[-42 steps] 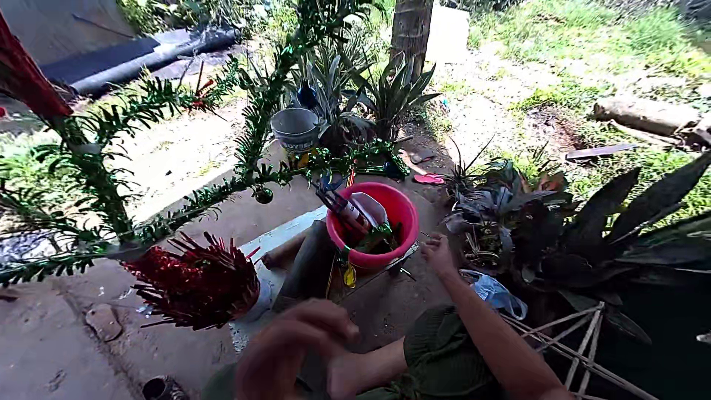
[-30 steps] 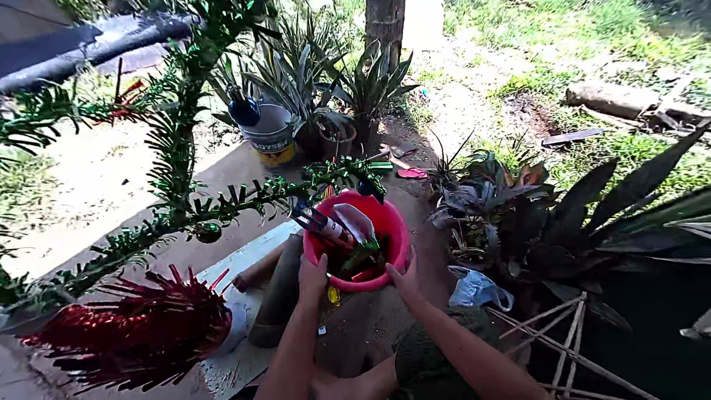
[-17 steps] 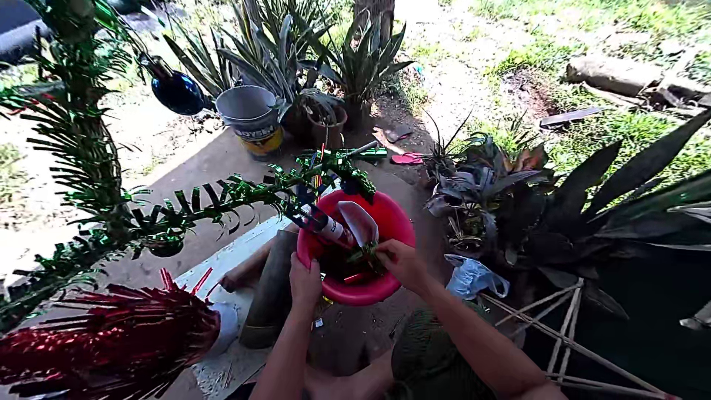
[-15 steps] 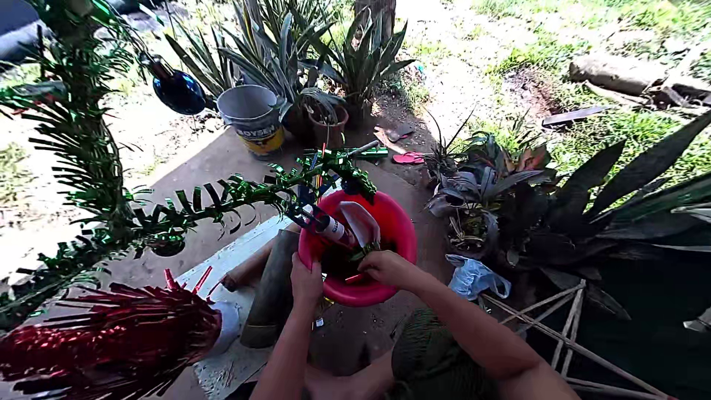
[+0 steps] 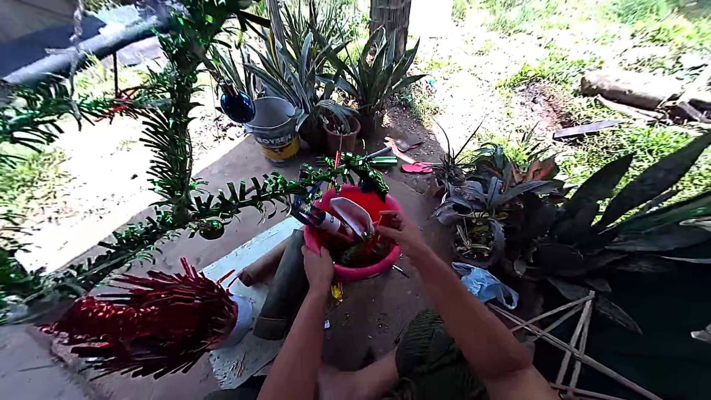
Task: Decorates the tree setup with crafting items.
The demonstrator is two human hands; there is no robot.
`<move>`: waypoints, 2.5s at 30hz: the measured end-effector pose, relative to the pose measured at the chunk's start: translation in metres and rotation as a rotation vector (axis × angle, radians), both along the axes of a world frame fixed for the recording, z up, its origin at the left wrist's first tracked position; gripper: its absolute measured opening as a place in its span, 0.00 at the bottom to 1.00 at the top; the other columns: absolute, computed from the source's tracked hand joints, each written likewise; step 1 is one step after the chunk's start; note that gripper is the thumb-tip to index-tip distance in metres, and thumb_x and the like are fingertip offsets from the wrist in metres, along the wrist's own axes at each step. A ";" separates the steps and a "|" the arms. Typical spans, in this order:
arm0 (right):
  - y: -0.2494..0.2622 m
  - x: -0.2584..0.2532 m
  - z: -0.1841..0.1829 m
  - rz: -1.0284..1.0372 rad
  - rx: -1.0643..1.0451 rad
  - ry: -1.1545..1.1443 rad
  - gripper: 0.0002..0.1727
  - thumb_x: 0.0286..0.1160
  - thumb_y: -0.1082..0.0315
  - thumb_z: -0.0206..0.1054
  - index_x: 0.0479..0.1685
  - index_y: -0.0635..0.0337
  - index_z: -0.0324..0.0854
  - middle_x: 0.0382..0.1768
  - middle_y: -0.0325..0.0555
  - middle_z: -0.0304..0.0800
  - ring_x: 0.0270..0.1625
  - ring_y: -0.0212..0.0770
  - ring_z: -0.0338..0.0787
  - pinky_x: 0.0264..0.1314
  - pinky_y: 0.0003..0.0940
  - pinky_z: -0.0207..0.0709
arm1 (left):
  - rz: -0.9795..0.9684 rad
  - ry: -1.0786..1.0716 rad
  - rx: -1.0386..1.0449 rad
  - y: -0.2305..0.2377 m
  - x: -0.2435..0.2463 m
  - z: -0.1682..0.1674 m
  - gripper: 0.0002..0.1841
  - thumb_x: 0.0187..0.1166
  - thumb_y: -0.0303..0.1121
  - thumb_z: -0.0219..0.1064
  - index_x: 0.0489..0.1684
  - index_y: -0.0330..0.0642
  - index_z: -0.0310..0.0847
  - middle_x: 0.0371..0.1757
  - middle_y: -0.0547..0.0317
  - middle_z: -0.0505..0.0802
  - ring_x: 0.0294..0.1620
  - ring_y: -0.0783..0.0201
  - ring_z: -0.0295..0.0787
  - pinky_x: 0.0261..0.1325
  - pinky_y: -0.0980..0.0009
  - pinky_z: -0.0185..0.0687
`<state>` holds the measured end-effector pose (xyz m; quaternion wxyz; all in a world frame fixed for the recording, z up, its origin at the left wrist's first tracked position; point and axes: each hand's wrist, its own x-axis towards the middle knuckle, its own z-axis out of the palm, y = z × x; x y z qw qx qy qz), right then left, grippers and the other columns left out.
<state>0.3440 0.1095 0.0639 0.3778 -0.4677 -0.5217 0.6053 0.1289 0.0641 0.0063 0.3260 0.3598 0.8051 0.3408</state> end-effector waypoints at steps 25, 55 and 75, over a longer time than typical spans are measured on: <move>-0.172 -0.004 0.082 0.229 -0.216 0.631 0.20 0.92 0.68 0.42 0.71 0.42 0.75 0.55 0.40 0.92 0.49 0.39 0.94 0.56 0.38 0.88 | -1.006 0.426 -0.771 -0.284 0.006 -0.044 0.52 0.79 0.77 0.33 0.58 0.33 0.87 0.66 0.33 0.88 0.72 0.35 0.82 0.70 0.32 0.73; -0.242 -0.095 -0.034 0.327 0.480 0.141 0.15 0.76 0.62 0.71 0.52 0.65 0.84 0.63 0.51 0.86 0.68 0.40 0.86 0.69 0.37 0.82 | -0.033 -0.820 0.230 -0.262 -0.050 0.042 0.08 0.76 0.23 0.72 0.47 0.30 0.85 0.38 0.53 0.95 0.37 0.62 0.95 0.42 0.65 0.94; -0.248 -0.090 -0.037 0.668 -0.190 -0.221 0.35 0.75 0.73 0.72 0.83 0.61 0.64 0.52 0.56 0.93 0.50 0.44 0.95 0.61 0.44 0.88 | -0.377 -0.509 0.091 -0.316 -0.060 -0.012 0.17 0.68 0.30 0.80 0.49 0.39 0.79 0.47 0.57 0.91 0.40 0.66 0.93 0.47 0.67 0.92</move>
